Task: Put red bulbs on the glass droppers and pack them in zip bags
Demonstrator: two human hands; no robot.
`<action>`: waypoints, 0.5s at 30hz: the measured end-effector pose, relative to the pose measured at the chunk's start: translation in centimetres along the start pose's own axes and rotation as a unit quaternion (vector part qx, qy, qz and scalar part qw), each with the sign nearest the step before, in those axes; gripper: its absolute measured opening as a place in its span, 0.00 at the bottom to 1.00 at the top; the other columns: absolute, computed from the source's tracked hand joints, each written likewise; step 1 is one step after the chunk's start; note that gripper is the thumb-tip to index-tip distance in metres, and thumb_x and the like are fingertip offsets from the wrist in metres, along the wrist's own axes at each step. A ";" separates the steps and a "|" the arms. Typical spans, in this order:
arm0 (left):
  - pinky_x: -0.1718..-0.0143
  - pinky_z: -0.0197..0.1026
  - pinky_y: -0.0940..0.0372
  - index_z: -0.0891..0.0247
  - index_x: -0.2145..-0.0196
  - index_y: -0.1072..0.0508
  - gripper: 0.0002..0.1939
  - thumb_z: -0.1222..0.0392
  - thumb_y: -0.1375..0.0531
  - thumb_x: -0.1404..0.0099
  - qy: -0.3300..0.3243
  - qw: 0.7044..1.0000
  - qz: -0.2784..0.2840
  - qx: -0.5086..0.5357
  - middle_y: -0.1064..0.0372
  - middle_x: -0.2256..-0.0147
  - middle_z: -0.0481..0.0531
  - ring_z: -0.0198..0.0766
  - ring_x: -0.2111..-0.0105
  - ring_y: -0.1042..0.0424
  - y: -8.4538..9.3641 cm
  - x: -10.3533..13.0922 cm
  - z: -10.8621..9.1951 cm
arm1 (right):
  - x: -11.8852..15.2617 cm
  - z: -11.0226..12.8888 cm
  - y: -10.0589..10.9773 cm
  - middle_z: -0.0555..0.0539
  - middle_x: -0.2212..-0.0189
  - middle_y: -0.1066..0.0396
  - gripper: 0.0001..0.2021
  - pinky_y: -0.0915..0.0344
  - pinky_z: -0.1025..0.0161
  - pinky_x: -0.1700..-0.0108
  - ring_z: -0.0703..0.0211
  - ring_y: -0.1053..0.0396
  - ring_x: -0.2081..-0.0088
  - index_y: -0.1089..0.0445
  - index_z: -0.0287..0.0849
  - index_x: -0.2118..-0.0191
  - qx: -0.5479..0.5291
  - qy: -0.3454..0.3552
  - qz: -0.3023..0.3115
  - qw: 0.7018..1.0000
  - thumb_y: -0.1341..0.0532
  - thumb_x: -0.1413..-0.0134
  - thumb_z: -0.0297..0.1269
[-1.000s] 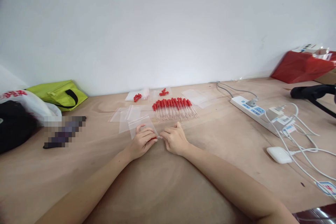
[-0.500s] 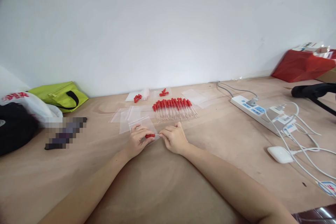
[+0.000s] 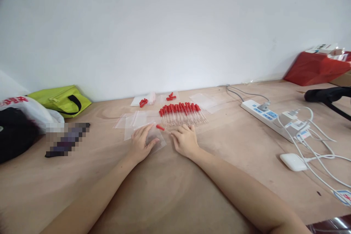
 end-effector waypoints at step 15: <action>0.41 0.49 0.61 0.65 0.43 0.47 0.27 0.48 0.57 0.35 -0.062 0.957 0.282 0.016 0.55 0.41 0.57 0.40 0.41 0.56 -2.6 1.2 -1.8 | -4.4 -6.4 -2.3 0.45 0.69 0.29 0.09 0.58 0.57 0.60 0.55 0.39 0.63 0.32 0.42 0.66 0.099 -0.261 -0.097 0.955 0.48 0.51 0.34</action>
Point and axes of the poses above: each hand's wrist, its own x-axis away from the middle knuckle, its own y-axis out of the back of the hand, z = x × y, the point moved 6 cm from there along -x, towards the middle knuckle
